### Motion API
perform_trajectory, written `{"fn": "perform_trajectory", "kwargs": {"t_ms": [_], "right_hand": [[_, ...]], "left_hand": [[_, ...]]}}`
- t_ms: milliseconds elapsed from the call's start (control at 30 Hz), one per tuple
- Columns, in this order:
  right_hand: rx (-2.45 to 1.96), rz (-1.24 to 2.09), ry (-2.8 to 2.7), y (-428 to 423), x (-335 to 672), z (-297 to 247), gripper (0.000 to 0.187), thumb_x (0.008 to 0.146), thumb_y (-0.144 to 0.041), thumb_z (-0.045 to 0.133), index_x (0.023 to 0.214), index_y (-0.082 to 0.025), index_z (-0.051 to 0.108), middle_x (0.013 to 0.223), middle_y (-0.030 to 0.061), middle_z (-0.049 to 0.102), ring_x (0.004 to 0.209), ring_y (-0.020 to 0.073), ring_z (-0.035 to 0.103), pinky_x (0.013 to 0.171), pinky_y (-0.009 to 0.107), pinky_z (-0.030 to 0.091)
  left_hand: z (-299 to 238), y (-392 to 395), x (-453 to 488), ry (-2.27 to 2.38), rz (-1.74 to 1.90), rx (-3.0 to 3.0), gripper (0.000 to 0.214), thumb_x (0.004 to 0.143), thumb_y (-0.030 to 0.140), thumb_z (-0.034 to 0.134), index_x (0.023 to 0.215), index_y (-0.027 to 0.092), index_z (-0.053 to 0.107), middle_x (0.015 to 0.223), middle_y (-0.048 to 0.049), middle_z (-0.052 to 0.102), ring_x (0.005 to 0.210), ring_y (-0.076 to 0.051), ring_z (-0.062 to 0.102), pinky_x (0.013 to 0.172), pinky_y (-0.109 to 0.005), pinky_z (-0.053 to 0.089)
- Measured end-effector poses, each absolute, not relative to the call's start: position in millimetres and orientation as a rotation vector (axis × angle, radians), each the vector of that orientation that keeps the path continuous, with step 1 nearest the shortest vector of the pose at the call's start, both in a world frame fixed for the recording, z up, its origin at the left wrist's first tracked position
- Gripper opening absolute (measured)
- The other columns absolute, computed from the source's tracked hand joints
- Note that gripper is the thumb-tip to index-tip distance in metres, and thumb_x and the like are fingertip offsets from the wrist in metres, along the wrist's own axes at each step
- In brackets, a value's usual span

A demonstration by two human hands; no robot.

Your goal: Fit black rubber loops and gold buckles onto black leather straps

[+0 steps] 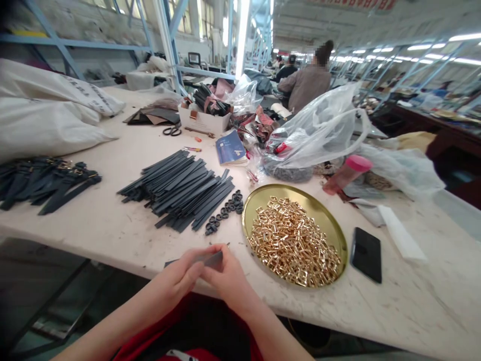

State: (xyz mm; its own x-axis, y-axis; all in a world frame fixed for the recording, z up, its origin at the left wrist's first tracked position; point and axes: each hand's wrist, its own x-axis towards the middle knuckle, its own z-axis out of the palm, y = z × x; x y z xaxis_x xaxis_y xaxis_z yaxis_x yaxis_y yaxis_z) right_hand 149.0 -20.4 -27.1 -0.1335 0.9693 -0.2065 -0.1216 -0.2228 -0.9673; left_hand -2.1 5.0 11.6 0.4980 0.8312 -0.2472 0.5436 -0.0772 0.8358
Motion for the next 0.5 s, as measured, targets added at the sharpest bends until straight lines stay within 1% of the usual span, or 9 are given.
{"fn": "perform_trajectory", "kwargs": {"t_ms": [67,100,133,200,233,267,333,400,500], "right_hand": [[-1.2,1.469,-1.19,-15.2,154.0,-26.4,0.052,0.068,-0.036,0.067,0.112,-0.023,0.043,0.081,-0.0009,0.059,0.07,0.0142,0.056,0.063,0.027,0.044],[-1.251,1.392,-1.29,-8.8,162.2,-25.1,0.054,0.07,-0.036,0.064,0.117,-0.023,0.04,0.083,0.0004,0.06,0.072,0.015,0.057,0.064,0.028,0.045],[-1.349,1.272,-1.422,0.4,174.1,-23.2,0.049,0.074,-0.036,0.06,0.118,-0.022,0.041,0.084,0.0014,0.061,0.073,0.0155,0.058,0.065,0.028,0.045],[-1.727,0.756,-1.709,26.6,204.6,-18.8,0.023,0.082,-0.034,0.048,0.097,-0.019,0.056,0.084,0.0044,0.061,0.075,0.0158,0.058,0.068,0.028,0.044],[-1.948,0.439,-1.855,42.3,220.6,-17.3,0.021,0.085,-0.031,0.043,0.088,-0.018,0.059,0.087,0.0057,0.062,0.078,0.016,0.058,0.071,0.027,0.042],[-2.152,0.155,-1.984,58.5,235.3,-16.7,0.024,0.086,-0.029,0.039,0.085,-0.019,0.061,0.089,0.0064,0.063,0.082,0.0164,0.058,0.074,0.027,0.041],[-2.283,0.026,-2.02,88.4,257.0,-19.4,0.024,0.084,-0.026,0.043,0.079,-0.015,0.064,0.086,0.0118,0.064,0.084,0.0216,0.059,0.073,0.031,0.04],[-2.351,0.001,-2.051,110.3,266.8,-26.1,0.02,0.079,-0.023,0.049,0.074,-0.011,0.065,0.082,0.0158,0.065,0.082,0.0249,0.061,0.07,0.032,0.04],[-2.385,0.0,-2.11,125.2,266.8,-36.5,0.015,0.075,-0.016,0.052,0.072,-0.009,0.066,0.08,0.0182,0.066,0.082,0.0258,0.062,0.07,0.032,0.039]], "left_hand": [[4.6,8.1,-1.2,1.14,0.436,1.687,0.035,0.085,0.041,0.034,0.108,0.019,0.05,0.096,-0.0057,0.061,0.085,-0.019,0.054,0.075,-0.026,0.039],[1.5,10.6,-1.1,1.138,0.45,1.647,0.033,0.085,0.042,0.034,0.097,0.018,0.053,0.086,-0.0042,0.061,0.078,-0.017,0.053,0.069,-0.025,0.039],[-1.3,13.5,-1.1,1.141,0.454,1.598,0.032,0.085,0.044,0.034,0.085,0.018,0.053,0.073,-0.0017,0.057,0.068,-0.015,0.051,0.061,-0.023,0.038],[-5.9,19.3,-0.3,1.148,0.462,1.482,0.034,0.084,0.046,0.032,0.069,0.019,0.046,0.053,0.0044,0.041,0.05,-0.011,0.039,0.048,-0.021,0.031],[-7.6,21.9,0.8,1.14,0.47,1.436,0.035,0.084,0.047,0.032,0.067,0.019,0.042,0.049,0.0064,0.034,0.046,-0.01,0.033,0.045,-0.02,0.027],[-8.9,24.2,2.5,1.123,0.478,1.41,0.034,0.083,0.047,0.032,0.066,0.019,0.041,0.047,0.0076,0.03,0.044,-0.009,0.029,0.043,-0.02,0.025],[-10.1,28.0,6.7,1.089,0.474,1.408,0.033,0.083,0.047,0.033,0.067,0.019,0.04,0.047,0.0083,0.027,0.042,-0.008,0.027,0.043,-0.02,0.023],[-9.7,31.1,10.8,1.082,0.455,1.418,0.032,0.083,0.046,0.034,0.067,0.019,0.041,0.046,0.0084,0.028,0.042,-0.008,0.027,0.042,-0.02,0.022],[-7.8,34.9,14.3,1.105,0.441,1.382,0.031,0.082,0.046,0.035,0.068,0.019,0.042,0.045,0.0081,0.031,0.042,-0.008,0.029,0.042,-0.021,0.023]]}}
